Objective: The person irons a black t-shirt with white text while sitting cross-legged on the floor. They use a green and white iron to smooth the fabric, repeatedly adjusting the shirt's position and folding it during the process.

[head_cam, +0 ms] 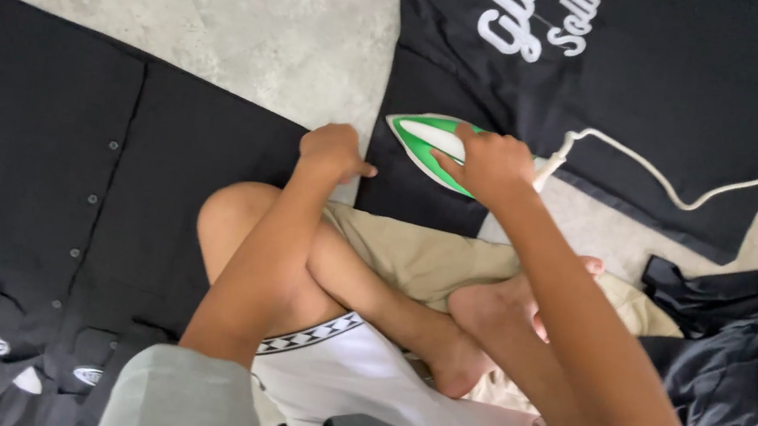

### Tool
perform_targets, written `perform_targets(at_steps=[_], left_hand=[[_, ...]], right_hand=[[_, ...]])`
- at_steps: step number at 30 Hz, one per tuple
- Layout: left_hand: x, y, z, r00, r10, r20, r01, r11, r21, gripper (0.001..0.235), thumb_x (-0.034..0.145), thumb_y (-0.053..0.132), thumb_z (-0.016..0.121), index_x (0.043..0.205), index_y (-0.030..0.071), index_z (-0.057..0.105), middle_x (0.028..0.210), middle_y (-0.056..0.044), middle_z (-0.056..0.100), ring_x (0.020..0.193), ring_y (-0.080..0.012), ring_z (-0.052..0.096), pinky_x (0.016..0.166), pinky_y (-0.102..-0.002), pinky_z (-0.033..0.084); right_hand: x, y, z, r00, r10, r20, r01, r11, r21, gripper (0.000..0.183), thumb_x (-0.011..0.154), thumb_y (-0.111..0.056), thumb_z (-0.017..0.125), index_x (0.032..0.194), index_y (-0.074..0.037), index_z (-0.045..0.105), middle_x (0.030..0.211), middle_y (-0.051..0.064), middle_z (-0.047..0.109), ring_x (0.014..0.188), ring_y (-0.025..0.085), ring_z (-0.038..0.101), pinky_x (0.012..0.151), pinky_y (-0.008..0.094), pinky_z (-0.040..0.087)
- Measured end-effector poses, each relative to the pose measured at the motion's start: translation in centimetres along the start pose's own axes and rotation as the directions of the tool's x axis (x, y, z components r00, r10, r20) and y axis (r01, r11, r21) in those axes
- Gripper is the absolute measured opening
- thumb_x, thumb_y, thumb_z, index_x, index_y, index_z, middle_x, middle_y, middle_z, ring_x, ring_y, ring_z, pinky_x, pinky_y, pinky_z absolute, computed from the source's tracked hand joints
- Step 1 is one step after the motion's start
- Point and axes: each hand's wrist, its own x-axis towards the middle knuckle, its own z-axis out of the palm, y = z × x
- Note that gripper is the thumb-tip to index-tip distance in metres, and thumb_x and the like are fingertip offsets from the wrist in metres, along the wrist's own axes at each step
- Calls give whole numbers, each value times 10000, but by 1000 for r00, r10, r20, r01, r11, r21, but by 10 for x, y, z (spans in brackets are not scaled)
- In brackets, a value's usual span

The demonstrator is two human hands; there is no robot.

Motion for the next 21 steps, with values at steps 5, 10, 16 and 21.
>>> perform_targets(at_steps=[5, 10, 16, 21], left_hand=[[-6, -9, 60, 996, -49, -80, 64, 980, 189, 349, 699, 335, 730, 833, 16, 684, 765, -128, 668, 784, -301, 657, 695, -444, 508], [12, -27, 109, 987, -4, -160, 52, 953, 298, 220, 692, 222, 684, 825, 48, 696, 760, -116, 666, 771, -318, 657, 678, -477, 505], [-56, -16, 36, 1000, 0, 12, -2, 979, 206, 373, 726, 331, 677, 910, 6, 686, 835, -171, 674, 830, -338, 656, 701, -466, 511], [-39, -14, 23, 994, 16, 112, -21, 999, 44, 511, 810, 420, 606, 957, -67, 652, 923, -220, 658, 952, -359, 629, 784, -479, 493]], right_hand=[[11, 7, -7, 986, 3, 165, -15, 997, 72, 556, 804, -648, 466, 1029, -155, 591, 708, 173, 634, 695, 429, 644, 592, 494, 508], [2, 9, -30, 962, -108, 250, 95, 994, 63, 543, 789, -609, 497, 1083, -166, 605, 772, 222, 647, 766, 453, 644, 645, 510, 500], [-8, 5, -30, 931, -224, 287, 231, 973, 10, 518, 818, -599, 442, 1015, -144, 593, 742, 150, 658, 701, 374, 662, 635, 456, 520], [-15, 3, -15, 989, -147, -28, 143, 982, -120, 474, 811, -633, 504, 825, -167, 589, 561, 46, 581, 510, 295, 616, 494, 400, 503]])
